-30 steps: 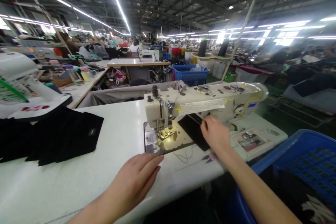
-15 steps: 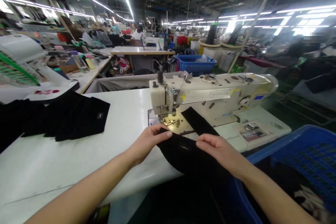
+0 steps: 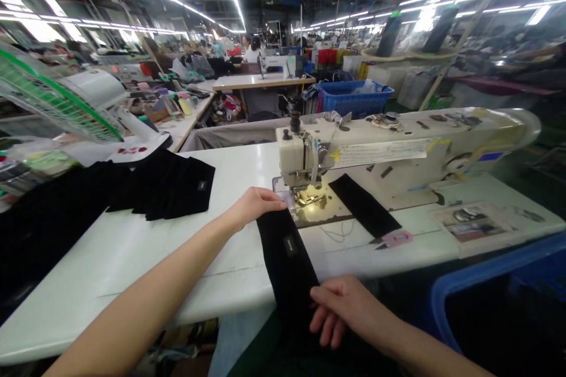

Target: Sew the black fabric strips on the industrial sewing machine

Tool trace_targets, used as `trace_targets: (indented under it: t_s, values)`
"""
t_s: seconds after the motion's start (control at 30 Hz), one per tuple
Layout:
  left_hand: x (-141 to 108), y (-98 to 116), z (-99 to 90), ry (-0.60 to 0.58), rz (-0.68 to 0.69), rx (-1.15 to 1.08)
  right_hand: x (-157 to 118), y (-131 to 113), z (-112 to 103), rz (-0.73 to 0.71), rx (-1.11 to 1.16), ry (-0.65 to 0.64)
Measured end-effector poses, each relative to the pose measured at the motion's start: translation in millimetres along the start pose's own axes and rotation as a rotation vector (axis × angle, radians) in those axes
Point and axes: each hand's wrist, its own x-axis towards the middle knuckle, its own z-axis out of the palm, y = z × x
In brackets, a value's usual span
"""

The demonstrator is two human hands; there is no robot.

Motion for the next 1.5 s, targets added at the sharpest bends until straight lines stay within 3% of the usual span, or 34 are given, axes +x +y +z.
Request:
trace_targets:
  t_s: [0.1,0.2,0.27,0.33,0.4,0.5,0.67,0.87,1.3,1.5]
  values:
    - [18.7,-6.7,16.5,-0.003,0.156,0.209,5.7,7.4,9.9,-0.003,-0.063,0.016]
    - [23.2,-8.5,25.5,0.0,0.248,0.281,3.2,9.9,5.7,-0.099,-0.442,0.163]
    - [14.9,-9.4,26.8,0.093,0.343,0.381,-1.7,9.1,-3.7,-0.371,-0.832,0.337]
    - [0.1,-12.5,27.6,0.178,0.504,0.539,-5.8,5.9,-14.1,-0.751,-1.172,0.458]
    - [-15.7,-17.9,30.0,0.161,0.673,0.689,-7.2,0.4,-21.9,-1.074,-1.379,0.442]
    - [-29.5,-26.1,35.3,0.057,0.77,0.777,-4.8,-9.9,-27.4,-1.284,-1.47,0.338]
    - [-18.8,-27.9,34.5,0.033,0.763,0.798,3.0,-21.1,-30.3,-1.306,-1.436,0.339]
    - [-1.7,-25.1,26.6,-0.001,0.777,0.776,13.4,-18.4,-33.6,-1.262,-1.4,0.365]
    - [-1.4,-28.7,27.9,0.027,0.769,0.752,14.5,-18.7,-36.1,-1.238,-1.374,0.365]
    - [-0.7,-29.9,27.8,0.038,0.807,0.763,16.5,-19.8,-35.2,-1.307,-1.363,0.391]
